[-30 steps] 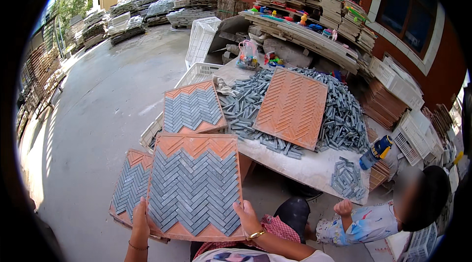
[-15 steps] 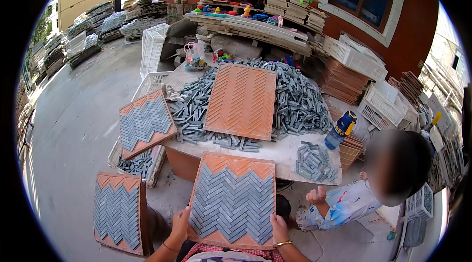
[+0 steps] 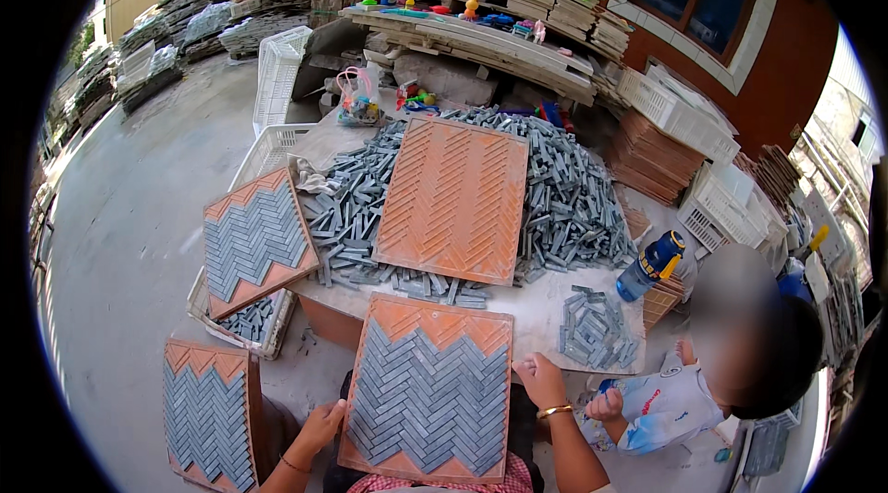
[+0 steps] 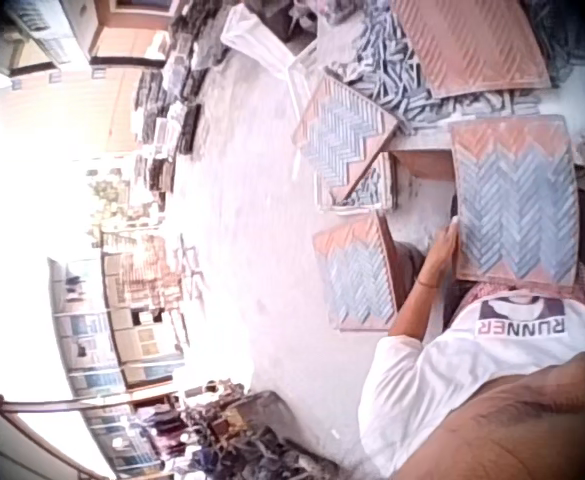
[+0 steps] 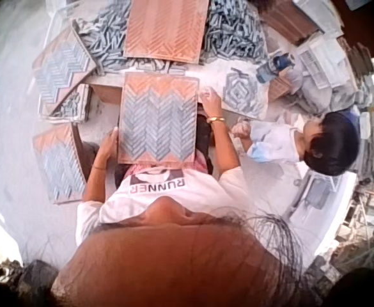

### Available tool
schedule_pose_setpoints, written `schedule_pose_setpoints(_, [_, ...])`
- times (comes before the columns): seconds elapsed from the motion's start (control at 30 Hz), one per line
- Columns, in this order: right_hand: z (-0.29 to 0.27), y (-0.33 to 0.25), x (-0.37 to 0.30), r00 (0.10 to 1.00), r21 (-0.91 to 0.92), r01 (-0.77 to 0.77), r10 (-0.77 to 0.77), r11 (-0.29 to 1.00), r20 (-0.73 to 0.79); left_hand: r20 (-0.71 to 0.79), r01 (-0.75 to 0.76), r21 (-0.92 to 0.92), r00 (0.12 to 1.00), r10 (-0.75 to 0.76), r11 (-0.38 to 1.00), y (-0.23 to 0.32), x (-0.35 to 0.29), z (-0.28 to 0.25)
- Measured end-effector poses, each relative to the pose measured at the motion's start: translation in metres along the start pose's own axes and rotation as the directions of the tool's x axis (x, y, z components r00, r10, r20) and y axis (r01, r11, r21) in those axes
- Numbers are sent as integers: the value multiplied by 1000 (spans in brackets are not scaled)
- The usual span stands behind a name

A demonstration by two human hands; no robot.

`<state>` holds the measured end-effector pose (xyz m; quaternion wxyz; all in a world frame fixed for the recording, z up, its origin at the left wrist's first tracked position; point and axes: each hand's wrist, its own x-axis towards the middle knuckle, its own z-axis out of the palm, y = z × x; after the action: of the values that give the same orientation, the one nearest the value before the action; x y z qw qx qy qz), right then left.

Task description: The person arranges small rectangular tiles onto a square board in a herringbone pattern. They pick tiles from a pile, place them by hand, and occasionally flip the board to check alignment.

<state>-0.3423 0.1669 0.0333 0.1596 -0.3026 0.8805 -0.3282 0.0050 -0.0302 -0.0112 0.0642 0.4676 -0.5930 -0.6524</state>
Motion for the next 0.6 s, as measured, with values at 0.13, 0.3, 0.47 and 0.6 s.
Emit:
schedule_pose_setpoints(0.13, [39, 8, 143, 910, 443, 307, -124, 843, -395, -34, -87, 173, 995, 95, 981, -4, 31, 0])
schedule_pose_setpoints(0.3, [44, -7, 241, 971, 528, -141, 220, 838, -89, -197, -193, 42, 960, 198, 980, 8, 13, 13])
schedule_pose_setpoints(0.47, [40, -36, 237, 991, 873, -130, 96, 469, 95, -395, -211, -15, 899, 188, 977, -28, -5, -19])
schedule_pose_setpoints(0.6, [12, -41, 218, 995, 785, -45, 96, 618, -18, -409, -245, -97, 893, 186, 965, -5, -4, -24])
